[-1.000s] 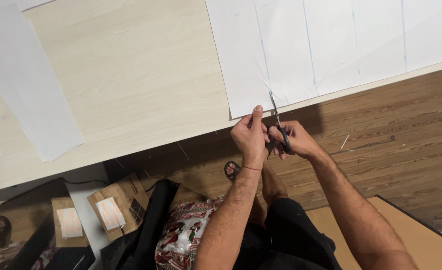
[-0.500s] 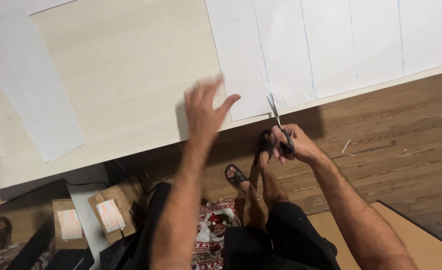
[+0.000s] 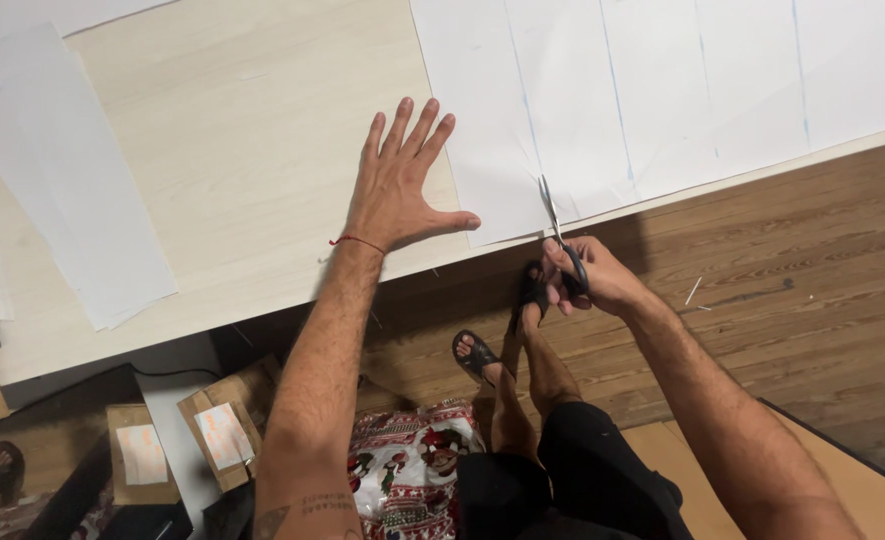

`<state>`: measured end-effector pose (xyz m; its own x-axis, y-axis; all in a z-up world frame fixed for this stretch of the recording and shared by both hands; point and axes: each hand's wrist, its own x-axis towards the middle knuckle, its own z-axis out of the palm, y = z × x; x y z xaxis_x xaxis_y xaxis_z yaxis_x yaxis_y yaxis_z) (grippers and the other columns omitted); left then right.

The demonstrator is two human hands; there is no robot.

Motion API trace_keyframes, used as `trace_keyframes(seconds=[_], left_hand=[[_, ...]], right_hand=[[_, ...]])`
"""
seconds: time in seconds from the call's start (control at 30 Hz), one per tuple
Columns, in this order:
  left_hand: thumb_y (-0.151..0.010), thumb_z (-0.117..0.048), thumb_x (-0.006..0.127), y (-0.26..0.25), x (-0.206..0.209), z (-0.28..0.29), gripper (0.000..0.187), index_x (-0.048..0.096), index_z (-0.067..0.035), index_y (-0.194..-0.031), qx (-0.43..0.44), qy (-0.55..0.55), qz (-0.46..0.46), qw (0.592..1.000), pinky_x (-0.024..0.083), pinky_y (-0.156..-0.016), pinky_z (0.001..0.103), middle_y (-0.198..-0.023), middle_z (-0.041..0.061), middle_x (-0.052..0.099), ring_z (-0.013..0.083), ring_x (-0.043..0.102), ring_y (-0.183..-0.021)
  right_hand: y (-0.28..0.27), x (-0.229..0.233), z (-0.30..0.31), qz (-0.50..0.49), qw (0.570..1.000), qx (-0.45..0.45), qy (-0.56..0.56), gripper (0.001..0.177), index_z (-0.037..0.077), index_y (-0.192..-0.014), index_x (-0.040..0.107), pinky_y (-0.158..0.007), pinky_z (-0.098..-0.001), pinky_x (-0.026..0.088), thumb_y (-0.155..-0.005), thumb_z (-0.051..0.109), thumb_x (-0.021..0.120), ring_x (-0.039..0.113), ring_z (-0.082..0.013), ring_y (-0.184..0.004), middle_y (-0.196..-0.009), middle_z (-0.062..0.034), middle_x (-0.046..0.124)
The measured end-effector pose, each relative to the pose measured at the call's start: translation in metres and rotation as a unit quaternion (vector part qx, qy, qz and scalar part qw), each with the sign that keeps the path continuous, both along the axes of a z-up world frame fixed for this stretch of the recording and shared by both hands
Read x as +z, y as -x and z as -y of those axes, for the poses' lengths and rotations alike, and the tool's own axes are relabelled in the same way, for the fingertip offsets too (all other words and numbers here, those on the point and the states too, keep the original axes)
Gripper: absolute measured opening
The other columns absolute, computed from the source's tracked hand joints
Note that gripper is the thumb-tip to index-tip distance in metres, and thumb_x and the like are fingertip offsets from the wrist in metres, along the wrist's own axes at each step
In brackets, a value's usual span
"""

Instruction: Cutting paper patterns from a large sheet using scissors on a workshop table

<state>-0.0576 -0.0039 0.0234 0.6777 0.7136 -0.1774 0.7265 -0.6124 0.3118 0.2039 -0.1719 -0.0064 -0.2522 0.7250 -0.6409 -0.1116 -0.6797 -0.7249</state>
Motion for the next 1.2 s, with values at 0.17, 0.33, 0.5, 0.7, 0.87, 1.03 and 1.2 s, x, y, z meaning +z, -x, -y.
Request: trace_keyframes(seconds=[0.17,0.33,0.5,0.7,0.87,1.03,1.2], left_hand=[[-0.071,-0.100,0.050,0.001,-0.003,0.000,0.128,0.014,-0.021,-0.165,-0.005,-0.011,-0.005,1.000,-0.006,-0.127,0.052,-0.172,0.006,0.008,0.0283,0.000,-0.158],[-0.070,-0.100,0.051,0.002,-0.003,-0.001,0.130,0.014,-0.019,-0.165,-0.006,-0.015,0.005,1.000,-0.006,-0.127,0.051,-0.172,0.006,0.009,0.0277,0.001,-0.159],[-0.070,-0.102,0.047,0.004,-0.006,0.000,0.131,0.013,-0.019,-0.165,-0.015,-0.031,-0.008,0.999,-0.006,-0.127,0.051,-0.172,0.006,0.008,0.0284,0.001,-0.158],[-0.062,-0.101,0.052,0.001,0.006,-0.003,0.129,0.024,-0.026,-0.164,0.024,-0.007,-0.004,1.000,-0.003,-0.132,0.045,-0.172,-0.001,0.017,0.0250,0.008,-0.159],[-0.061,-0.101,0.053,0.003,0.006,-0.003,0.130,0.025,-0.026,-0.163,0.019,-0.015,0.000,1.000,-0.001,-0.132,0.046,-0.172,-0.001,0.019,0.0253,0.011,-0.159],[-0.061,-0.100,0.054,0.003,0.006,0.000,0.131,0.024,-0.024,-0.164,0.024,-0.001,0.004,1.000,-0.003,-0.132,0.046,-0.172,0.000,0.018,0.0250,0.009,-0.159],[-0.062,-0.100,0.055,0.004,0.005,-0.001,0.133,0.023,-0.020,-0.164,0.023,0.002,0.014,1.000,-0.004,-0.132,0.045,-0.172,0.001,0.017,0.0252,0.008,-0.159]], right_hand=[[0.004,0.006,-0.005,0.057,0.998,0.016,0.012,0.055,0.003,-0.079,0.060,-0.030,-0.0216,0.023,-0.097,0.055,0.057,0.058,-0.0168,-0.035,-0.054,-0.0146,0.067],[0.007,0.015,-0.008,0.087,0.996,0.025,0.018,0.047,0.012,-0.073,0.051,-0.031,-0.0210,0.025,-0.098,0.050,0.060,0.059,-0.0153,-0.036,-0.055,-0.0125,0.067],[0.008,0.022,-0.016,0.087,0.995,0.019,0.039,0.055,0.006,-0.071,0.057,-0.031,-0.0222,0.026,-0.098,0.053,0.058,0.057,-0.0163,-0.036,-0.054,-0.0151,0.067],[0.011,0.008,-0.018,0.053,0.996,-0.069,0.014,0.056,-0.006,-0.079,0.061,-0.022,-0.0246,0.035,-0.101,0.045,0.067,0.058,-0.0259,-0.030,-0.049,-0.0262,0.061],[0.012,0.012,-0.020,0.048,0.996,-0.074,0.024,0.054,-0.006,-0.079,0.062,-0.021,-0.0249,0.036,-0.099,0.043,0.069,0.059,-0.0265,-0.030,-0.049,-0.0260,0.061],[0.005,0.014,-0.021,0.056,0.996,-0.054,0.043,0.058,-0.008,-0.084,0.061,-0.021,-0.0248,0.035,-0.099,0.048,0.067,0.058,-0.0262,-0.031,-0.051,-0.0272,0.061],[0.004,0.009,-0.024,0.054,0.997,-0.053,0.034,0.060,-0.009,-0.084,0.061,-0.021,-0.0249,0.036,-0.099,0.049,0.067,0.058,-0.0258,-0.031,-0.051,-0.0265,0.061]])
